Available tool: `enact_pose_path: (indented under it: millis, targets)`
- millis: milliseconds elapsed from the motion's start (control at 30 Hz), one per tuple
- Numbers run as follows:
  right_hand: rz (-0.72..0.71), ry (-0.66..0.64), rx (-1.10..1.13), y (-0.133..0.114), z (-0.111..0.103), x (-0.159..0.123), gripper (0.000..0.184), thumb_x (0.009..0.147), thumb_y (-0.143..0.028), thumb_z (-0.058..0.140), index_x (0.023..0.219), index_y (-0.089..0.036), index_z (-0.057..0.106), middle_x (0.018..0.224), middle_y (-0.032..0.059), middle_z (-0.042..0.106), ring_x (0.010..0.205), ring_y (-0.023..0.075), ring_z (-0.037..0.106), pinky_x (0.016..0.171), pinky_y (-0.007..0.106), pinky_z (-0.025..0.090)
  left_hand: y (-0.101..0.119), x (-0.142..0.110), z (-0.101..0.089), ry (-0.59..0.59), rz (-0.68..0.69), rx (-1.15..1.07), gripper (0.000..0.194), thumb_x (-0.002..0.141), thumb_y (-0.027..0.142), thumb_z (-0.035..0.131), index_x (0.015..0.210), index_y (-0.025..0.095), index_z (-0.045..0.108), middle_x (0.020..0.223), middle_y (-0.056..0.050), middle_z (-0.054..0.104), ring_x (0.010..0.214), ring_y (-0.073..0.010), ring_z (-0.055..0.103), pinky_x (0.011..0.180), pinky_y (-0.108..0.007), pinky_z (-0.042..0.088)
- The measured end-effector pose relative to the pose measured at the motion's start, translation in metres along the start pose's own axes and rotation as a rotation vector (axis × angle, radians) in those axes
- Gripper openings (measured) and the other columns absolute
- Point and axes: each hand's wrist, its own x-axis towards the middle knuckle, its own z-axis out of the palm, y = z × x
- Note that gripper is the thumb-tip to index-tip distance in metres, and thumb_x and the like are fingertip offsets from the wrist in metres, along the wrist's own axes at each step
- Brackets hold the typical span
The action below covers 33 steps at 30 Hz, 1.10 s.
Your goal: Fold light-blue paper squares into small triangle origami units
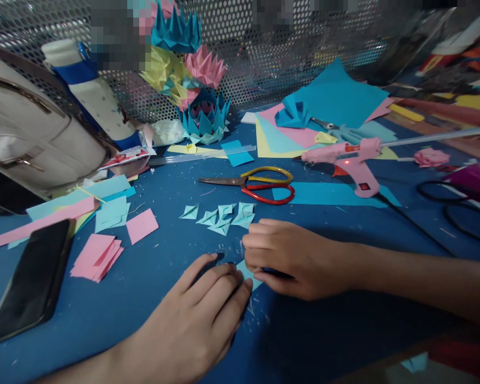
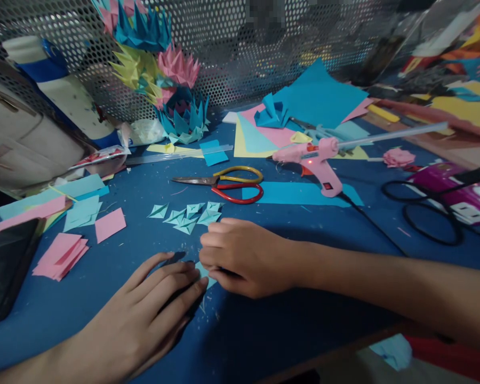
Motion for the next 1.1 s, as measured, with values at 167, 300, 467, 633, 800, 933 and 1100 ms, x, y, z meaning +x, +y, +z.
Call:
enact_pose_path:
  millis: [167,300,467,633,800,933,1100]
  targets:
    - [0.023,-0.022,0.044,0.002,0.0,0.0,0.013,0.093,-0.019,0.045,0.083,-0.017,0.053,0.082,0.004,0.053,0.073,0.018,0.039,0.071,0.033,0.029,-0.001,-0.003,0.003,-0.011,-0.001,-0.016,0.038,0.1,0.023,0.048,0.135,0.01,0.056,0.12,-0.009,0.065,0.119,-0.0234,0.055,0.119,-0.046,0.026]
    - [0.123,0.022,0.244,0.007,0.002,0.0,0.01,0.098,-0.021,0.047,0.099,-0.018,0.057,0.091,0.0032,0.058,0.081,0.0177,0.046,0.078,0.032,0.032,-0.001,-0.003,0.002,-0.021,-0.003,-0.017,0.039,0.1,0.021,0.047,0.136,0.01,0.055,0.119,-0.009,0.065,0.119,-0.0237,0.055,0.119,-0.046,0.025]
    - [0.154,0.024,0.362,0.013,0.003,0.001,0.021,0.102,-0.033,0.047,0.092,-0.019,0.059,0.092,0.0023,0.058,0.086,0.0171,0.048,0.08,0.03,0.033,-0.001,0.0,-0.001,-0.017,0.003,-0.013,0.037,0.1,0.018,0.044,0.134,0.009,0.057,0.117,-0.01,0.067,0.116,-0.0245,0.057,0.114,-0.048,0.035]
    - [0.125,-0.008,0.333,0.013,0.0,0.004,0.024,0.103,-0.035,0.046,0.091,-0.018,0.06,0.091,0.0027,0.057,0.087,0.0179,0.047,0.082,0.031,0.034,-0.001,0.0,-0.001,-0.016,0.008,-0.016,0.037,0.1,0.017,0.044,0.134,0.009,0.057,0.116,-0.01,0.067,0.116,-0.0253,0.058,0.113,-0.049,0.037]
    - [0.098,-0.03,0.225,0.01,0.0,0.006,0.027,0.104,-0.032,0.043,0.092,-0.017,0.061,0.093,0.0053,0.057,0.085,0.0197,0.047,0.081,0.033,0.034,-0.001,0.0,-0.001,-0.019,0.005,-0.025,0.037,0.1,0.017,0.044,0.133,0.009,0.057,0.115,-0.009,0.067,0.115,-0.0247,0.058,0.114,-0.048,0.035]
    - [0.12,-0.026,0.181,0.007,0.003,0.006,0.02,0.102,-0.027,0.046,0.092,-0.017,0.06,0.094,0.0049,0.058,0.084,0.0196,0.047,0.08,0.034,0.034,0.0,0.0,-0.001,-0.027,-0.002,-0.028,0.037,0.1,0.017,0.043,0.134,0.009,0.057,0.117,-0.009,0.067,0.117,-0.0242,0.057,0.117,-0.048,0.031]
    - [0.141,-0.019,0.174,0.006,0.006,0.005,0.015,0.1,-0.026,0.05,0.092,-0.018,0.06,0.094,0.0046,0.059,0.085,0.02,0.048,0.08,0.034,0.033,0.0,-0.003,0.001,-0.022,-0.005,-0.025,0.039,0.1,0.02,0.045,0.136,0.008,0.055,0.119,-0.009,0.066,0.12,-0.0235,0.055,0.12,-0.046,0.023]
